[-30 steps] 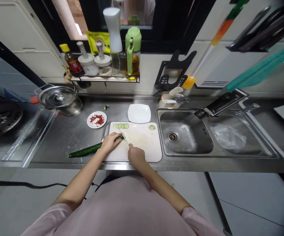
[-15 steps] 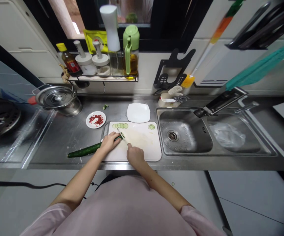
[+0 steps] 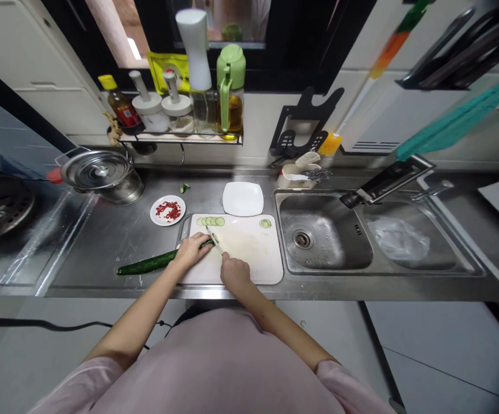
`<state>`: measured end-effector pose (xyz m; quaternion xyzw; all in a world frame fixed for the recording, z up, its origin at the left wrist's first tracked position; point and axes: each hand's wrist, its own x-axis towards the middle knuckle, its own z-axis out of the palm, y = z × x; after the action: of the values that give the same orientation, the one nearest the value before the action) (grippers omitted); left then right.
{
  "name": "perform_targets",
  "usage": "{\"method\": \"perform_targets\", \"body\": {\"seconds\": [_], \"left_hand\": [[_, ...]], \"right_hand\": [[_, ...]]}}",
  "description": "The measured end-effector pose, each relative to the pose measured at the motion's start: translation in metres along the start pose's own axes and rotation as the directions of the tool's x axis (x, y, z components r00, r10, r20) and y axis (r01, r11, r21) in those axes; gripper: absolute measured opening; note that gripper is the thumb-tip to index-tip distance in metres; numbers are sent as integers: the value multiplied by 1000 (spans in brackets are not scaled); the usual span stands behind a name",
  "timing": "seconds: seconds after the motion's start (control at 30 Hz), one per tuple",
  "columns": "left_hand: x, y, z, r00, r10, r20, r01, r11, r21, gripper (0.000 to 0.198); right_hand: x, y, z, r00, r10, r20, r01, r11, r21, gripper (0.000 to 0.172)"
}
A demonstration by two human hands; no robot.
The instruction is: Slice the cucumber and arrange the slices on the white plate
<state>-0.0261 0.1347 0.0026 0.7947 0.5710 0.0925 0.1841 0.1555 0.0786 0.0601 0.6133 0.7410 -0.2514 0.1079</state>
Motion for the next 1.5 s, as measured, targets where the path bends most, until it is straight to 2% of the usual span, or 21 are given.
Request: {"method": "perform_targets", "body": {"seconds": [0.47, 1.5], "left_hand": [[4, -3, 0, 999, 46, 16, -46, 999, -10, 32], [2, 2, 0, 1000, 11, 20, -11, 1000, 9, 31]], "right_hand": [[8, 1, -10, 999, -31, 37, 30, 999, 23, 30], [20, 0, 0, 999, -7, 51, 4, 999, 54, 30]]}}
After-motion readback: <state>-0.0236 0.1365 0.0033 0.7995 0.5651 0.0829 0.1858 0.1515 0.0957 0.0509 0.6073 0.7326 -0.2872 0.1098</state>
